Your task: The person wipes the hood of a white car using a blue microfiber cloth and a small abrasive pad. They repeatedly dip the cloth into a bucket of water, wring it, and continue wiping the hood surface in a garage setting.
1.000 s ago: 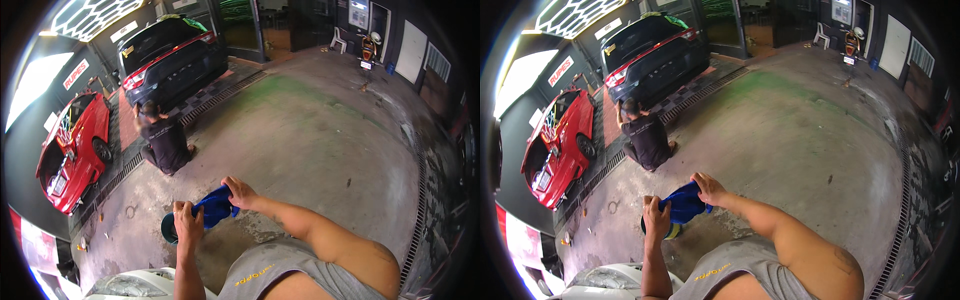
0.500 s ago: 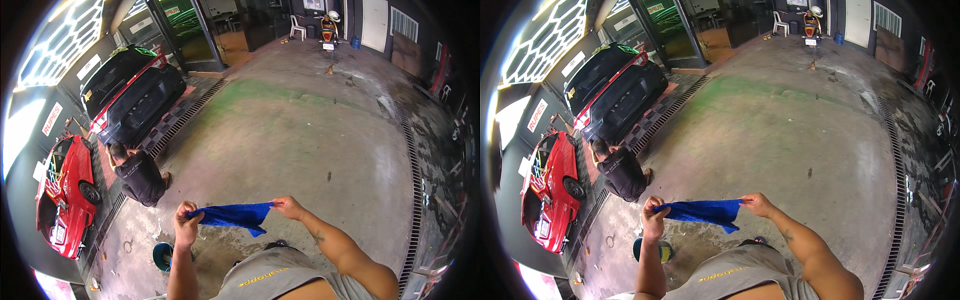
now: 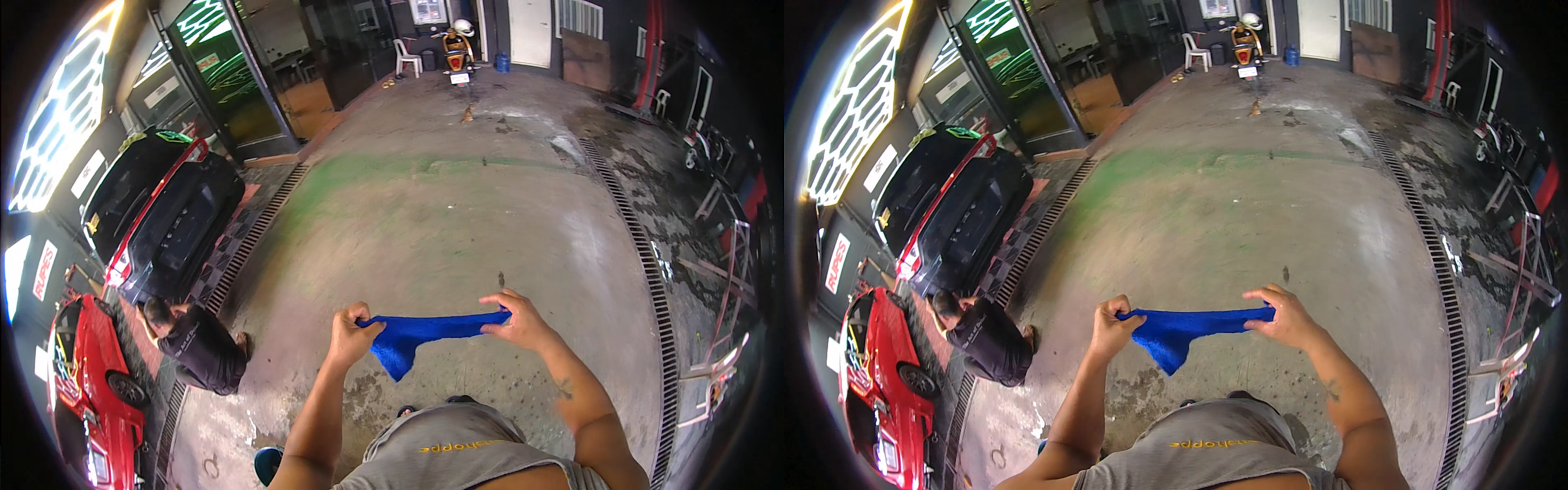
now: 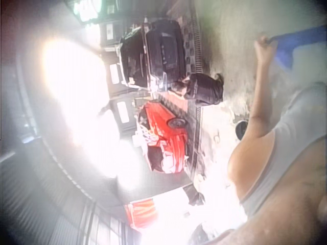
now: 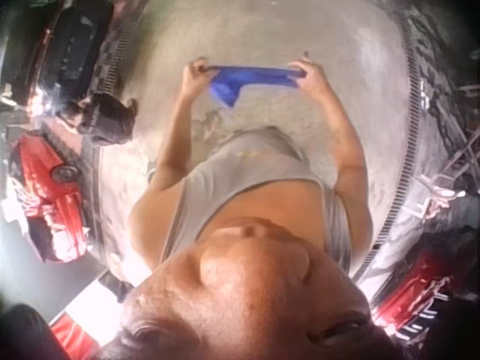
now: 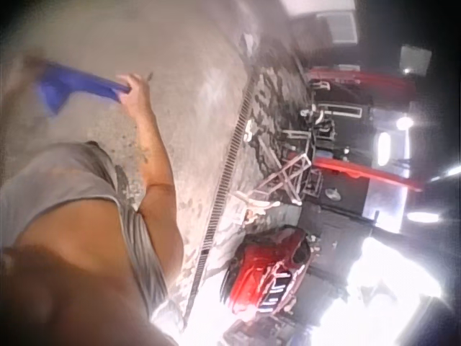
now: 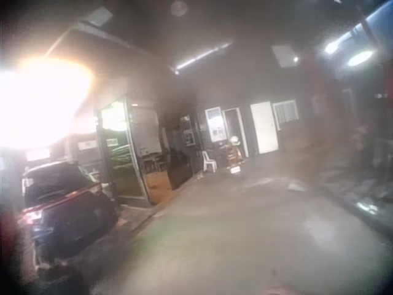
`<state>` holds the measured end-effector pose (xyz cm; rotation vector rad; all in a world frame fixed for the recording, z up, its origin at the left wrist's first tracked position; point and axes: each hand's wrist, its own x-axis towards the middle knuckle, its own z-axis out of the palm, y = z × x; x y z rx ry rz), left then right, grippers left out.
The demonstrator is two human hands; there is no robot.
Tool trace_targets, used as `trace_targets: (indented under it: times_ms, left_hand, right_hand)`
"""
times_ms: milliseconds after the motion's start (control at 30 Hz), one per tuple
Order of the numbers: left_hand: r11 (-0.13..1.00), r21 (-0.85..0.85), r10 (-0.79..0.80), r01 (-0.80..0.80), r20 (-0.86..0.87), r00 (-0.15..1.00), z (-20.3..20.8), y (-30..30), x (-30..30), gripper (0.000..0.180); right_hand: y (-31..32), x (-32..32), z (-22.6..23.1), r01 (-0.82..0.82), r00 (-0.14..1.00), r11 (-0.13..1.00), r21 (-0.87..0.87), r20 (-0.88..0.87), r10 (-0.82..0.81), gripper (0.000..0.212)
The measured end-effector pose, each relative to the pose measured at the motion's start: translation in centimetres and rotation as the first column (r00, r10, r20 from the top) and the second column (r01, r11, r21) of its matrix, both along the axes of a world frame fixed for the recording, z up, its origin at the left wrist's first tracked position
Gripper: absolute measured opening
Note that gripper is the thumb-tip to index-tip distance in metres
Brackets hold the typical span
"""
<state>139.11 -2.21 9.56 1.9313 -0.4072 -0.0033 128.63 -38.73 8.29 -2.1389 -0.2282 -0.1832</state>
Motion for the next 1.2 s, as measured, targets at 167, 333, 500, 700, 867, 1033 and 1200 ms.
trace_targets:
  times_ms: [167, 333, 500, 700, 867, 1033, 1200]
  left_hand:
    - [0.995, 0.091, -0.040, 0.033, 0.076, 0.996, -0.3, -1.5, 2.2, 0.035]
    - [0.964, -0.255, -0.150, 0.081, -0.265, 0.952, -1.4, -6.7, 1.5, 0.033]
    - [0.915, -0.273, -0.370, 0.297, -0.276, 0.887, -4.7, -10.4, 1.0, 0.027]
    - [0.981, 0.028, 0.188, -0.194, -0.408, 0.893, -16.2, 7.7, 2.8, 0.048]
    - [0.924, -0.350, -0.337, -0.158, -0.936, 0.104, -26.8, 11.5, -0.9, 0.085]
    - [0.344, -0.909, -0.807, -0.234, -0.414, 0.421, -27.5, 5.4, 2.0, 0.093]
    - [0.414, -0.815, -0.686, -0.405, -0.572, 0.450, -31.0, 2.8, 13.2, 0.078]
  right_hand:
    - [0.0, 0.2, 0.2, 0.155, 0.987, 0.937, 0.313, -0.014, -0.159, 0.022]
    - [8.3, 3.2, -1.6, 0.063, 0.970, 0.922, 0.381, 0.195, -0.147, 0.023]
    - [12.5, 4.9, -6.2, 0.130, 0.991, 0.791, 0.598, -0.066, -0.113, 0.039]
    - [20.4, 7.9, -10.1, 0.308, 0.943, 0.892, 0.331, 0.021, -0.333, 0.042]
    - [24.6, 5.9, -4.2, 0.274, 0.960, 0.781, 0.562, -0.117, -0.253, 0.051]
    - [26.5, 3.2, -4.0, 0.209, 0.977, 0.682, 0.701, -0.114, -0.182, 0.058]
    - [23.8, -2.8, -3.7, 0.394, 0.905, 0.401, 0.827, -0.273, -0.325, 0.051]
